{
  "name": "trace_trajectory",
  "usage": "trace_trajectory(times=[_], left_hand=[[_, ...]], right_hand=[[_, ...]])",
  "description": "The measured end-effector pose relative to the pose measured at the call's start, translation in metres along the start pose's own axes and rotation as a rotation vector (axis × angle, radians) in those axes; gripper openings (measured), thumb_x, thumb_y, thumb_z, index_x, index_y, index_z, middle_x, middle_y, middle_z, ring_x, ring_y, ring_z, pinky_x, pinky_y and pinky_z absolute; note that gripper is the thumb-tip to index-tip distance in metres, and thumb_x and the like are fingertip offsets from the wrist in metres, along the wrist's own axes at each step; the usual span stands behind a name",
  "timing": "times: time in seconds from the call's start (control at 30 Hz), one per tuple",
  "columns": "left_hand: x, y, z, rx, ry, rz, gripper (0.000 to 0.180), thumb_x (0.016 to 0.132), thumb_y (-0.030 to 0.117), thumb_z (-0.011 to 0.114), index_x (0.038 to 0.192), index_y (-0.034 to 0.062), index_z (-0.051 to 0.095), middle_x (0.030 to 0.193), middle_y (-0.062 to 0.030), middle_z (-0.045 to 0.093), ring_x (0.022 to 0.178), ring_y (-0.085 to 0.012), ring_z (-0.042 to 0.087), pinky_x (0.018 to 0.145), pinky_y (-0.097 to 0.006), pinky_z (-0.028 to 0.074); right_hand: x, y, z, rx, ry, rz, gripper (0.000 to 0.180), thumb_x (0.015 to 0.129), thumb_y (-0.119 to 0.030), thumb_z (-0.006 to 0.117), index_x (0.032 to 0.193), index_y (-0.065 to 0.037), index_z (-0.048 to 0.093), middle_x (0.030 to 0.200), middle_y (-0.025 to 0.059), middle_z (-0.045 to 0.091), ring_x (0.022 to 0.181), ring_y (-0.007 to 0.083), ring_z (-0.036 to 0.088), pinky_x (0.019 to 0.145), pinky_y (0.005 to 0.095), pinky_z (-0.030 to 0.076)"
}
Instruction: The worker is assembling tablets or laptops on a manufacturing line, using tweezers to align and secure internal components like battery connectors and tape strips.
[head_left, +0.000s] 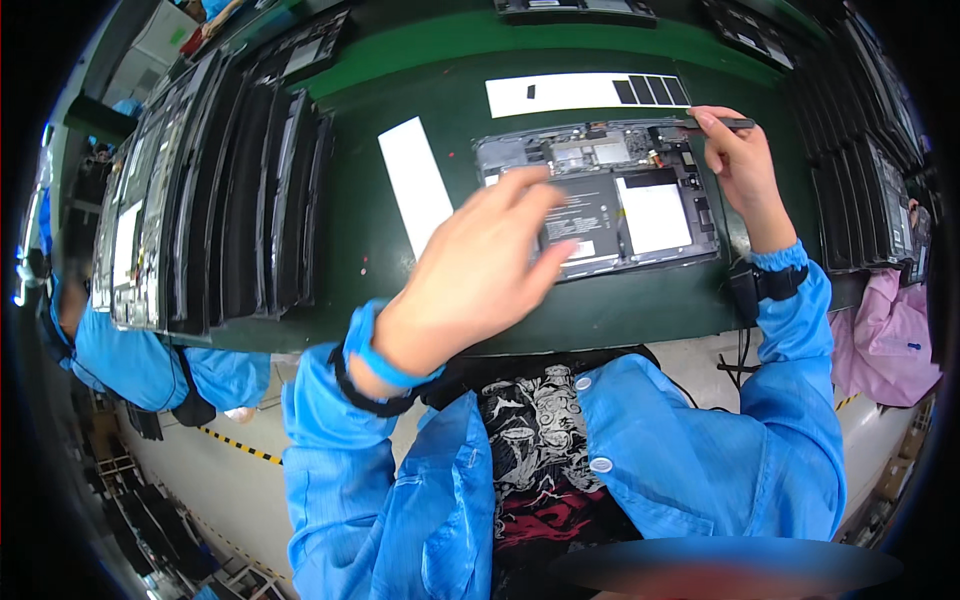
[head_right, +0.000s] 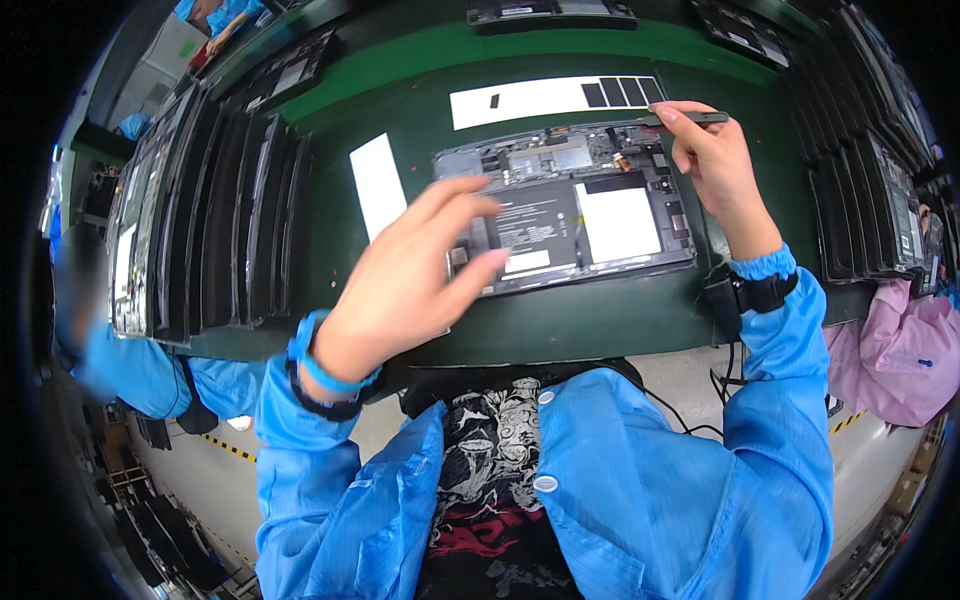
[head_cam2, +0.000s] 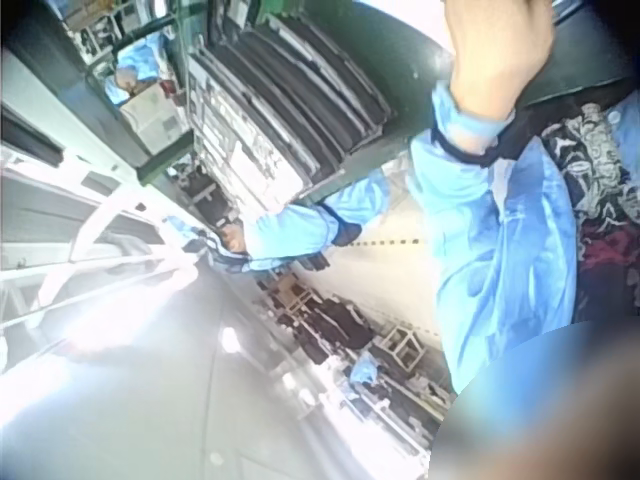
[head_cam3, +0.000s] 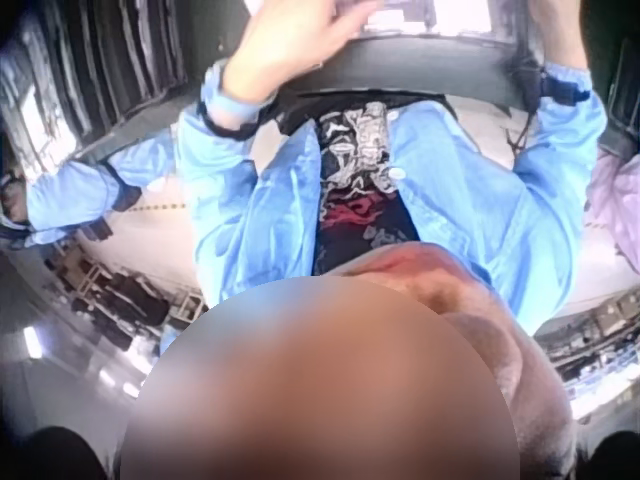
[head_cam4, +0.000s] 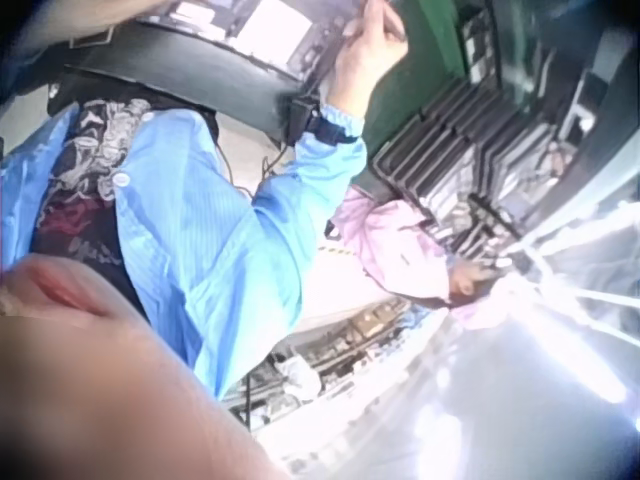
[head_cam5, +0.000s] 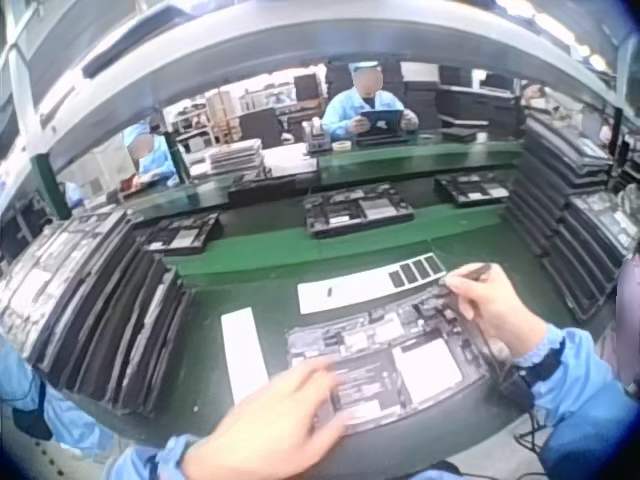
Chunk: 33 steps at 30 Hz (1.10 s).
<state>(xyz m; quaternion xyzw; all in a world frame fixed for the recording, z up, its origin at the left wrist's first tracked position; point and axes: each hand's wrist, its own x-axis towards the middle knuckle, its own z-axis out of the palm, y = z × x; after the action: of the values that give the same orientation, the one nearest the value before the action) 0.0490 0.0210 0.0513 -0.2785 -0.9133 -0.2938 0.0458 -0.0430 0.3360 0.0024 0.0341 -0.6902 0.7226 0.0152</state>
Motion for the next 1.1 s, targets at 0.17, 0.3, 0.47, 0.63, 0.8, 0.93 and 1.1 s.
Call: trace_trajectory(times=[0.17,0.3,0.47,0.63,0.8,0.93,1.1], left_hand=[[0.072,0.005,0.043,-0.254,-0.347,0.080,0.046,0.084,0.026,0.064,0.122,0.0017,0.049,0.133,-0.0212,0.043,0.090,-0.0290,0.063,0.080,-0.038,0.050],[0.096,0.001,0.071,-0.219,-0.388,0.112,0.056,0.083,0.028,0.065,0.129,0.0024,0.046,0.140,-0.0238,0.034,0.097,-0.0361,0.060,0.083,-0.039,0.049],[0.098,0.001,0.073,-0.263,-0.397,0.170,0.050,0.081,0.023,0.067,0.124,0.0050,0.050,0.140,-0.0227,0.034,0.088,-0.0346,0.062,0.078,-0.038,0.051],[0.092,0.004,0.074,-0.376,-0.482,0.152,0.043,0.080,0.019,0.068,0.119,0.0068,0.054,0.139,-0.0171,0.038,0.076,-0.0284,0.063,0.071,-0.035,0.052],[0.088,0.000,0.080,-0.354,-0.398,0.182,0.042,0.083,0.019,0.065,0.119,0.0016,0.054,0.138,-0.0169,0.040,0.079,-0.0299,0.063,0.077,-0.037,0.051],[0.089,-0.001,0.077,-0.362,-0.459,0.144,0.040,0.084,0.019,0.062,0.118,-0.0004,0.054,0.138,-0.0181,0.041,0.086,-0.0320,0.062,0.079,-0.039,0.049],[0.091,-0.001,0.078,-0.342,-0.464,0.171,0.038,0.084,0.020,0.061,0.116,-0.0003,0.055,0.138,-0.0183,0.041,0.089,-0.0349,0.061,0.081,-0.040,0.048]], right_hand=[[0.023,0.018,0.002,0.034,-0.003,0.049,0.025,0.086,-0.014,0.065,0.102,0.005,0.064,0.067,0.0024,0.059,0.049,0.0047,0.043,0.046,0.0194,0.033],[0.023,0.020,-0.003,0.091,-0.024,0.096,0.024,0.086,-0.015,0.065,0.102,0.004,0.064,0.068,0.0042,0.061,0.048,0.0046,0.045,0.044,0.0185,0.033],[0.022,0.024,-0.007,0.110,-0.061,0.124,0.025,0.087,-0.018,0.065,0.101,0.003,0.064,0.066,0.0048,0.063,0.044,0.0047,0.047,0.041,0.0177,0.032],[0.014,0.021,-0.003,0.094,-0.080,0.145,0.026,0.088,-0.019,0.064,0.101,0.004,0.064,0.073,0.0093,0.066,0.044,0.0042,0.047,0.040,0.0175,0.033],[0.013,0.020,0.002,0.098,-0.044,0.142,0.024,0.089,-0.016,0.062,0.100,0.005,0.064,0.077,0.0124,0.067,0.044,0.0040,0.048,0.040,0.0166,0.033],[0.014,0.022,0.003,0.073,-0.058,0.152,0.024,0.088,-0.016,0.063,0.101,0.005,0.063,0.080,0.0137,0.068,0.044,0.0042,0.049,0.038,0.0168,0.032],[0.013,0.020,0.006,0.040,0.031,0.188,0.025,0.088,-0.016,0.064,0.100,0.006,0.063,0.079,0.0126,0.068,0.043,0.0043,0.049,0.036,0.0164,0.031]])
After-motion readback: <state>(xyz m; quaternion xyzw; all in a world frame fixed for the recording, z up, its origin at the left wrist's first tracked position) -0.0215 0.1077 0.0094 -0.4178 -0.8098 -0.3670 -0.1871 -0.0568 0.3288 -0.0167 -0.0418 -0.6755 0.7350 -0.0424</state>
